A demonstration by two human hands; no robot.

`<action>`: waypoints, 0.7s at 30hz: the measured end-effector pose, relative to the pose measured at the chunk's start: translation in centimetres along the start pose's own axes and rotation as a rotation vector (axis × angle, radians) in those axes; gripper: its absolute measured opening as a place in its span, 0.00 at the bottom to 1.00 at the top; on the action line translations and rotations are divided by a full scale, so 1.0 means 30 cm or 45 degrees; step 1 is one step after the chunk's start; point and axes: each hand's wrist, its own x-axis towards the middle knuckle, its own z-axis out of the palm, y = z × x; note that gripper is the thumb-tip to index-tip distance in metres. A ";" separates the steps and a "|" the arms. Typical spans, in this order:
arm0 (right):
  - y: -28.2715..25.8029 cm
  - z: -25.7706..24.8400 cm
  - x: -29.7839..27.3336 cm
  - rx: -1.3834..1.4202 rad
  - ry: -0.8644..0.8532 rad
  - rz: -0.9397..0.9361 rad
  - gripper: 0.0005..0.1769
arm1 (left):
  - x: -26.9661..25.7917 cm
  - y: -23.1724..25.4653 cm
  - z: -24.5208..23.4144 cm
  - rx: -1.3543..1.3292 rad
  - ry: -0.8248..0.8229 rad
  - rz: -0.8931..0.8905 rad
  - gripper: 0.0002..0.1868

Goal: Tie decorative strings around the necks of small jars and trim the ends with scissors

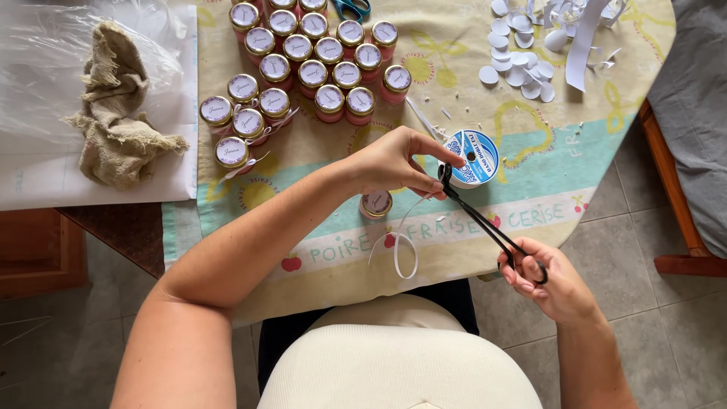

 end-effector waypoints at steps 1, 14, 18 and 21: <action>0.009 -0.002 0.000 -0.001 -0.001 0.000 0.34 | 0.003 -0.005 -0.003 0.000 0.001 0.001 0.23; -0.178 -0.031 0.114 -1.459 0.951 -0.614 0.07 | -0.038 0.084 0.006 0.153 0.233 0.234 0.35; -0.278 -0.075 0.175 -1.860 0.892 -0.443 0.30 | -0.089 0.150 0.026 0.142 0.344 0.632 0.25; -0.409 0.015 0.160 -2.158 0.914 0.167 0.42 | -0.186 0.237 0.065 0.061 0.496 0.769 0.22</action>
